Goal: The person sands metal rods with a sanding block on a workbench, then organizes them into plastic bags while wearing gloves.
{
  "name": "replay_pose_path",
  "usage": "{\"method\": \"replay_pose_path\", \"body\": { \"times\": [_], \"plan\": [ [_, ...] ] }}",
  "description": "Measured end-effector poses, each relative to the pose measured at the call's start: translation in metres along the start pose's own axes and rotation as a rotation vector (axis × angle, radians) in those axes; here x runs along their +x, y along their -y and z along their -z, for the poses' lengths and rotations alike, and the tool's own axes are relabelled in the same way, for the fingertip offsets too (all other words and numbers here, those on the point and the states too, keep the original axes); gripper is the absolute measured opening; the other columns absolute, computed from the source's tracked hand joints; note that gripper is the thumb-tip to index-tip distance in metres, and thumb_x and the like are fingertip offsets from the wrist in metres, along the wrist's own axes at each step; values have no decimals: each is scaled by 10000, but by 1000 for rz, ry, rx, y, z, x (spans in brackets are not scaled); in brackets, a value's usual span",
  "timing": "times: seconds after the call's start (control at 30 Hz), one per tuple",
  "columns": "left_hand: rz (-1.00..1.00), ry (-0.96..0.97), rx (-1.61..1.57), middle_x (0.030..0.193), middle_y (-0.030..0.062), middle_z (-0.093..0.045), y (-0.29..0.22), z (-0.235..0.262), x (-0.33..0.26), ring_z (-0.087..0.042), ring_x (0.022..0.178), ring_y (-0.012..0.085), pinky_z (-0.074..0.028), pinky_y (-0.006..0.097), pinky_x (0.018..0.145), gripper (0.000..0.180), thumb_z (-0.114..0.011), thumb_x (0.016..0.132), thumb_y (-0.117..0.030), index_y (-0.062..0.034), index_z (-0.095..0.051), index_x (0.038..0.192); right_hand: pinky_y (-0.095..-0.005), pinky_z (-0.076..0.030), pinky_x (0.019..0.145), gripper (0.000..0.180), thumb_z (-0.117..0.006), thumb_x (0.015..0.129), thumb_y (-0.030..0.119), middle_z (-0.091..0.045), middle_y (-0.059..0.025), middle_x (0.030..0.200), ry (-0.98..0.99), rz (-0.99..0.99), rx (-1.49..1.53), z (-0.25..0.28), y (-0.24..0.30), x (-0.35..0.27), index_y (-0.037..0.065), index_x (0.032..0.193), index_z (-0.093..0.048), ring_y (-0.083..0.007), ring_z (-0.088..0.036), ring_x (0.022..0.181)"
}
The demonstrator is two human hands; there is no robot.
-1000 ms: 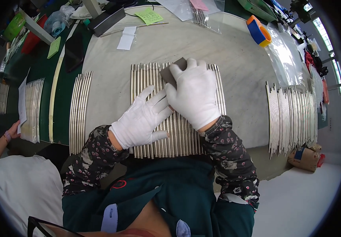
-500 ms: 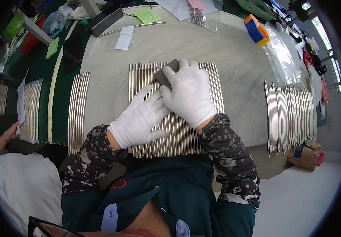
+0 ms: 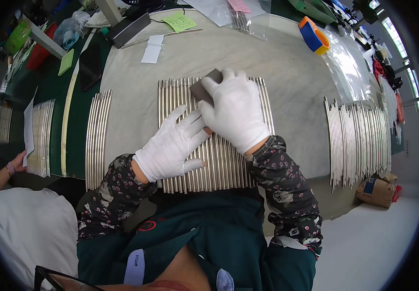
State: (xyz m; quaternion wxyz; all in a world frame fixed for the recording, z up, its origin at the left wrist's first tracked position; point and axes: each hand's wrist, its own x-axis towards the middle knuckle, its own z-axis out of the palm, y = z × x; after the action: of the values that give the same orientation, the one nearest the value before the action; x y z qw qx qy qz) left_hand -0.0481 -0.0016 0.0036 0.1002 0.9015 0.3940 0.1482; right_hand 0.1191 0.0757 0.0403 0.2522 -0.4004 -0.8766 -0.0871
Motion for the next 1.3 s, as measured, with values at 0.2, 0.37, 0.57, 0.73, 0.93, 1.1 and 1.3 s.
{"method": "replay_pose_path", "body": {
  "times": [0.2,0.37,0.57,0.73,0.93,1.1,1.3],
  "plan": [
    [5,-15,-15,1402,176,-430,0,-1,-1,-360,1341,315,-197,522,1133,698,-690,747,-386,-5,-477,1293,-422,-499,791,395,-654,738,280,-623,-206,1003,305,-313,-252,13,-22,8,82,1077,-692,-352,-598,918],
    [5,-38,2,1415,178,-418,2,-3,-2,-359,1343,319,-197,522,1132,701,-683,750,-395,-8,-477,1296,-422,-511,745,378,-643,733,277,-633,-202,970,262,-162,-130,8,-12,13,84,1053,-705,-341,-604,894],
    [5,0,-2,1416,177,-417,4,-4,-1,-352,1345,328,-196,525,1131,701,-667,761,-408,-9,-471,1303,-427,-503,772,352,-643,726,273,-637,-187,946,189,-92,-11,-6,2,1,86,1014,-718,-344,-597,887],
    [8,-3,-38,1422,175,-409,1,-2,-3,-355,1343,325,-207,517,1130,709,-709,739,-356,-4,-468,1305,-434,-501,794,368,-640,746,284,-647,-179,989,78,-305,-211,22,-65,-23,84,1047,-706,-338,-597,927],
    [13,-6,-68,1467,183,-357,-14,-6,-4,-325,1369,339,-205,521,1135,816,-731,720,-377,-36,-404,1385,-434,-467,917,489,-719,756,243,-573,-204,1212,-3,-505,-194,11,-116,-116,64,1203,-633,-366,-550,1066],
    [39,60,-123,1471,181,-362,-24,-12,-5,-313,1381,345,-208,544,1129,890,-762,681,-398,-62,-378,1410,-445,-463,931,506,-710,757,223,-555,-213,1244,2,-604,-280,8,-119,-126,64,1227,-611,-379,-544,1090],
    [59,91,-132,1456,172,-381,-23,-4,-14,-326,1372,339,-215,555,1125,866,-768,670,-385,-68,-407,1390,-447,-473,906,519,-711,735,199,-563,-214,1230,2,-593,-276,7,-117,-129,48,1220,-609,-381,-554,1059]
  ]
}}
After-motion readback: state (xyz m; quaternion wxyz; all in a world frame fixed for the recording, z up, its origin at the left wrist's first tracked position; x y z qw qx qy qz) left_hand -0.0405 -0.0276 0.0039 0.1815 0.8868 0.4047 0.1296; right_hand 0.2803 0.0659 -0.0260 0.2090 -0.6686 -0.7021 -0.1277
